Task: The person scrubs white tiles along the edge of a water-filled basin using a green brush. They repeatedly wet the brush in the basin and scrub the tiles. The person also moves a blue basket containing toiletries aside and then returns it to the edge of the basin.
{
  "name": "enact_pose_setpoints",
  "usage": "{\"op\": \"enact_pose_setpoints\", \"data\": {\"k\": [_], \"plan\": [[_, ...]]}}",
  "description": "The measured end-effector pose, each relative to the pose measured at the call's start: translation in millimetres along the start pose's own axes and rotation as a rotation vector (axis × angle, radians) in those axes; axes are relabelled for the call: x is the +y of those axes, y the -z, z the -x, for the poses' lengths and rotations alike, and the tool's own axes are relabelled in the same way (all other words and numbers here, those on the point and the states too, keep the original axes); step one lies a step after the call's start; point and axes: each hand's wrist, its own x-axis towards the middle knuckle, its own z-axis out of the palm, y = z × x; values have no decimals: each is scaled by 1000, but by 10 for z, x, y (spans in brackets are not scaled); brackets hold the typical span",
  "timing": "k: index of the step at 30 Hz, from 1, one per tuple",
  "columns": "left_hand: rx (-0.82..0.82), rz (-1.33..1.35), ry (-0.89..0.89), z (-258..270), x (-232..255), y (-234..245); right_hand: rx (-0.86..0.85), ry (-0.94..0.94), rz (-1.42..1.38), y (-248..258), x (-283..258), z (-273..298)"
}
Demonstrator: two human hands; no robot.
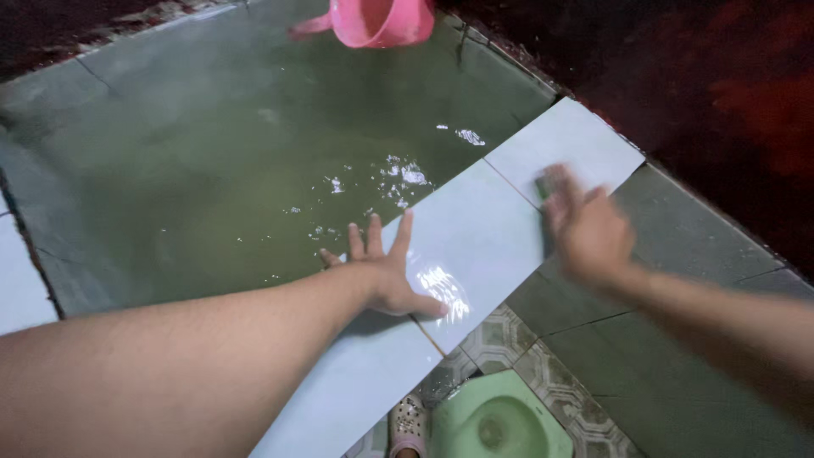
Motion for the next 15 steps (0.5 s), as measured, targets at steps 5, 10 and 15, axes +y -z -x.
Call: {"op": "enact_pose_setpoints", "data": {"k": [5,10,15], "plan": [[-50,-40,55,86,76,48,-56,100,45,-60,226,187],[-52,-36,61,56,80,47,-4,-141,54,261,705,-817],[-68,-48,81,77,129,63,-84,-68,-20,133,741,-547]]}}
